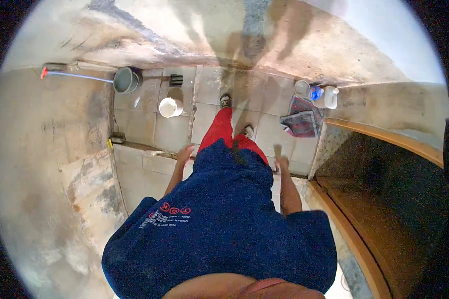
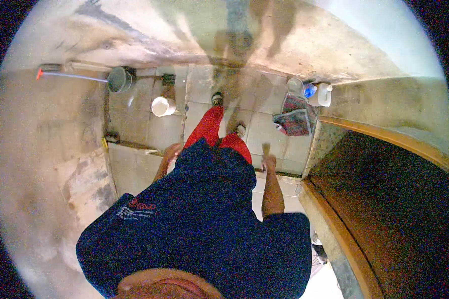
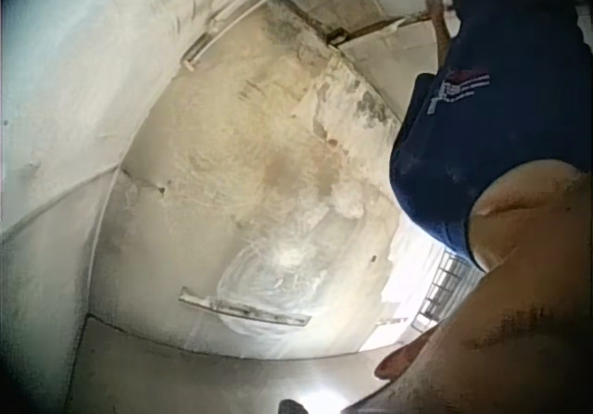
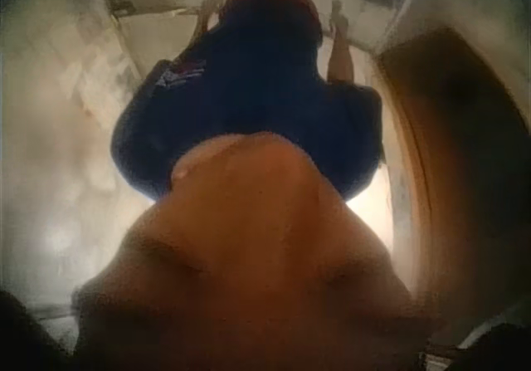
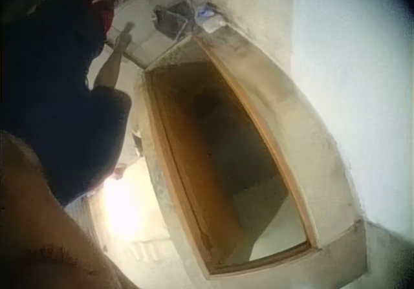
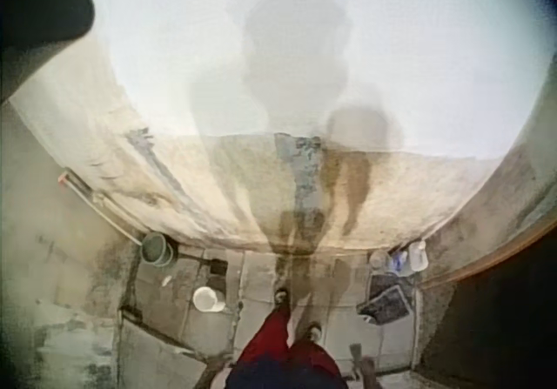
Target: Plastering a wall with a putty knife and mud.
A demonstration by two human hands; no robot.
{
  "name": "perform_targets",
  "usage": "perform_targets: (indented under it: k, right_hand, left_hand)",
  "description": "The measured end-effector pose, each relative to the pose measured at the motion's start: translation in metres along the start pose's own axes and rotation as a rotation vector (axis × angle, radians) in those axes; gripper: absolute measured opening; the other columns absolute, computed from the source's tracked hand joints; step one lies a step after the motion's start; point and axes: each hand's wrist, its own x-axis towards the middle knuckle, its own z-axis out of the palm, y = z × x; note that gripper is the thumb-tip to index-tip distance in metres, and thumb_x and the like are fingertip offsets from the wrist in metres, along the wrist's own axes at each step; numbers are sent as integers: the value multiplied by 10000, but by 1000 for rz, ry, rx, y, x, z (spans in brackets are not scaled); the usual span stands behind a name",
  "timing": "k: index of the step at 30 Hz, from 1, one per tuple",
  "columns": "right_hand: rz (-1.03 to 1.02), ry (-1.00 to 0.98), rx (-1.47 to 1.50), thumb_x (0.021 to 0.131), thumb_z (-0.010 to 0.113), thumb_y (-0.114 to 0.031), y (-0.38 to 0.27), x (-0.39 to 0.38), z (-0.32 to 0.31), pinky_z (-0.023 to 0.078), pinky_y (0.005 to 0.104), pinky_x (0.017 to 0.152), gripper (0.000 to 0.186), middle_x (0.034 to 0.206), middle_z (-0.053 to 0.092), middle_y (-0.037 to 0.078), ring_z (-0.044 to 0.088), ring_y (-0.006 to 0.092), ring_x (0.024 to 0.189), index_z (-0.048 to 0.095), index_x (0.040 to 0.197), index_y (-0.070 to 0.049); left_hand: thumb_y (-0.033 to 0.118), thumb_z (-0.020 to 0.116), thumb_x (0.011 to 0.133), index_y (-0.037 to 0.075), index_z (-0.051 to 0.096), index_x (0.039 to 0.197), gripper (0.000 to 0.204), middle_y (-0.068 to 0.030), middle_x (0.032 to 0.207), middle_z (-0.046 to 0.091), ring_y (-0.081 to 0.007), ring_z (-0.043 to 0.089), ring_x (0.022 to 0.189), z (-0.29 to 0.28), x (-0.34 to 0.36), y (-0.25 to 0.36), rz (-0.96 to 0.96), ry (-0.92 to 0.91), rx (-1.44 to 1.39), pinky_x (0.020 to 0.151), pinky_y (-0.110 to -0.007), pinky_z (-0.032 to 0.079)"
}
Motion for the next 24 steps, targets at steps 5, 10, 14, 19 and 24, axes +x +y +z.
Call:
perform_targets:
  k: [5, 10, 14, 19, 24]
  right_hand:
    - [-140, -29, 415, 802, 645, -164, -167, 45, -19, 408, 300, 349, 199, 622, 562, 103, 530, 174, 434, 514, 869, -31]
    - [-970, 292, 218, 851, 606, -195, -286, 103, -33, 409, 276, 376, 216, 633, 573, 68, 535, 143, 454, 570, 962, -13]
    - [-604, -64, 397, 892, 569, -226, -439, 20, -45, 449, 290, 446, 264, 648, 585, 83, 545, 142, 466, 580, 965, 28]
    - [-518, -158, 570, 903, 557, -210, -461, 11, -93, 459, 267, 458, 191, 683, 569, 55, 553, 125, 524, 572, 950, -25]
    - [-240, -857, 793, 895, 562, -202, -435, -28, -95, 474, 237, 505, 162, 689, 563, 30, 558, 122, 555, 582, 914, -43]
  left_hand:
    - [154, 520, 822, 28, 546, 1225, 423, -102, 803, 623, -156, 542, 587, 35, -12, 30, -32, 119, -92, 544, -288, 470]
    - [251, 483, 889, 57, 502, 1249, 410, -128, 1112, 613, -257, 597, 1022, 5, 56, 2, 540, -56, 219, 809, -380, 504]
    - [259, 494, 884, 57, 507, 1247, 416, -119, 1100, 617, -245, 607, 985, -21, 88, -53, 19, 82, -102, 781, -361, 505]
    - [269, 506, 878, 57, 514, 1244, 423, -108, 1084, 622, -230, 620, 938, -48, 170, 51, -25, -97, -403, 745, -337, 505]
    - [280, 519, 872, 57, 521, 1241, 431, -97, 1068, 626, -215, 633, 891, -77, 230, 172, 1, -244, -607, 709, -313, 506]
